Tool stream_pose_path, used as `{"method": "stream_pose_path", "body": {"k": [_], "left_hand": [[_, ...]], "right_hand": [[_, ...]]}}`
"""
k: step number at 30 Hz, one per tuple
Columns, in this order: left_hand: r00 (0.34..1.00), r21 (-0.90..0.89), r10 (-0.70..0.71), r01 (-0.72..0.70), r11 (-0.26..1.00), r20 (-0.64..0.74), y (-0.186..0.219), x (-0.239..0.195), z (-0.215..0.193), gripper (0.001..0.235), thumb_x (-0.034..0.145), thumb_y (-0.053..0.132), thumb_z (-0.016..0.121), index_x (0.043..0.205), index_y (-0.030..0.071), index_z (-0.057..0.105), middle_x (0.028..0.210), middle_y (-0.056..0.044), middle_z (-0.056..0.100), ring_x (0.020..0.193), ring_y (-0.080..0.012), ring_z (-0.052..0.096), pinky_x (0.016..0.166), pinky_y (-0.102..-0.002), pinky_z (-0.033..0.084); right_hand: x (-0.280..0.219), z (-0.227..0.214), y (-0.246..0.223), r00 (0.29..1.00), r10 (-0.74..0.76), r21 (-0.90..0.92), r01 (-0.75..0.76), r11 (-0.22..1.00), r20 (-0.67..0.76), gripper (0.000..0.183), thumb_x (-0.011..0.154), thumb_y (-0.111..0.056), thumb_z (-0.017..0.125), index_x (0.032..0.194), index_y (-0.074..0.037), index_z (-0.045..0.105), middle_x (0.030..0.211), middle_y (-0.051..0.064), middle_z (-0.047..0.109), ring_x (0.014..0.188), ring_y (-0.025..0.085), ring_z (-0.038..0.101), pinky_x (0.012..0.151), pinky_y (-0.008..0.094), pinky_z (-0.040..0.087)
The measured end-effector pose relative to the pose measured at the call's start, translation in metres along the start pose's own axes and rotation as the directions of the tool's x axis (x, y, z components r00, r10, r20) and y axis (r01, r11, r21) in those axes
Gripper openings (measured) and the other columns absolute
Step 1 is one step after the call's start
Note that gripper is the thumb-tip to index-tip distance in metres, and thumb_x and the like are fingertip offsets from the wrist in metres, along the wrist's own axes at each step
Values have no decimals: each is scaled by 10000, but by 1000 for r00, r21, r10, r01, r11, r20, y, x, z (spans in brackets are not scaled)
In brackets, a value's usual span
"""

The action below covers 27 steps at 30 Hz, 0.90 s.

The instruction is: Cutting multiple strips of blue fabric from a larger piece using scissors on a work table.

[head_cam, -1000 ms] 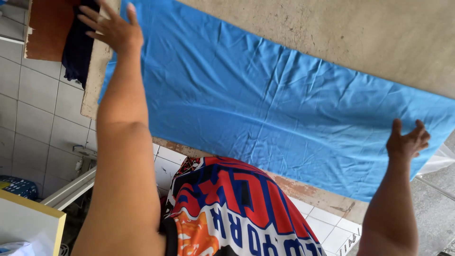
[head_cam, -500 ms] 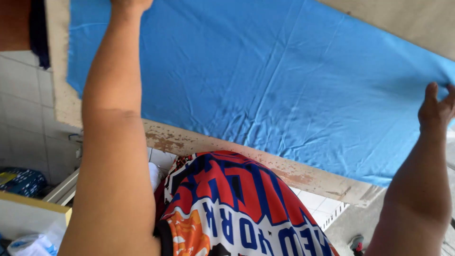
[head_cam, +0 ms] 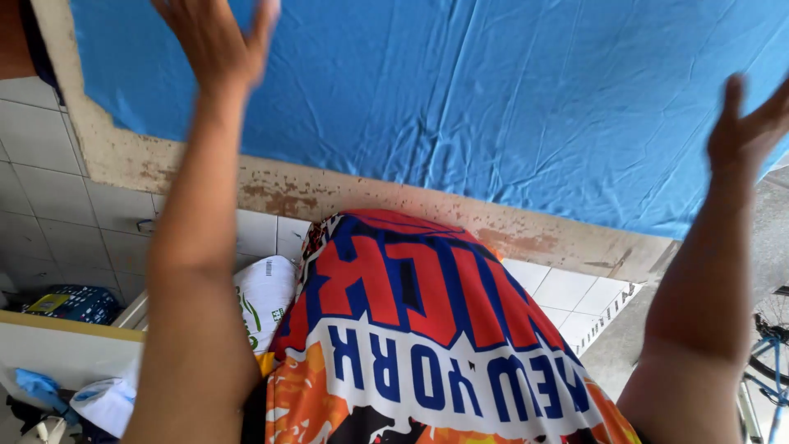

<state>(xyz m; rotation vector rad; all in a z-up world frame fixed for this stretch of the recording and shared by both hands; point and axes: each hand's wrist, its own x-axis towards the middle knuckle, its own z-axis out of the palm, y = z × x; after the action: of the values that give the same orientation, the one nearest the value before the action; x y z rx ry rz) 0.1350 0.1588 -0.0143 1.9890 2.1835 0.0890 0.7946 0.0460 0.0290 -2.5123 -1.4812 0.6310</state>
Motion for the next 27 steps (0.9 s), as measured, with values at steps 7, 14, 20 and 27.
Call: {"method": "stream_pose_path", "body": {"k": [7, 14, 20, 27], "left_hand": [[989, 93, -147, 149, 984, -31, -67, -162, 36, 868, 1006, 820, 317, 1622, 229, 162, 1592, -129, -79, 1475, -384, -73, 1194, -672, 82], [966, -117, -129, 105, 988, -222, -85, -171, 35, 802, 1019, 762, 406, 1604, 269, 164, 1624, -73, -48, 1517, -329, -64, 1221, -654, 34], [683, -179, -567, 554, 813, -461, -182, -174, 79, 668, 927, 592, 589, 1357, 96, 465, 1420, -157, 397, 1279, -377, 403, 1024, -521, 379], [558, -454, -820, 702, 549, -127, -181, -128, 34, 297, 776, 405, 760, 868, 184, 584, 1068, -91, 615, 1058, -320, 565, 815, -530, 502]], "right_hand": [[-181, 45, 11, 957, 4, 10, -1, 1000, -291, 454, 1001, -144, 679, 1347, -27, 411, 1283, 239, 422, 1150, 455, 420, 812, 668, 401], [-231, 92, 87, 847, 354, 307, -241, 921, -396, 311, 1013, -340, 656, 843, -122, 515, 772, -2, 473, 684, 172, 457, 625, 387, 416], [-227, 111, 93, 711, 668, 453, -532, 715, -219, 401, 930, -519, 690, 925, -148, 538, 885, 43, 617, 792, 202, 599, 690, 393, 522], [-189, 123, 107, 650, 728, 570, -520, 636, -220, 261, 810, -311, 824, 796, -209, 585, 856, -19, 658, 783, 131, 664, 712, 288, 602]]}}
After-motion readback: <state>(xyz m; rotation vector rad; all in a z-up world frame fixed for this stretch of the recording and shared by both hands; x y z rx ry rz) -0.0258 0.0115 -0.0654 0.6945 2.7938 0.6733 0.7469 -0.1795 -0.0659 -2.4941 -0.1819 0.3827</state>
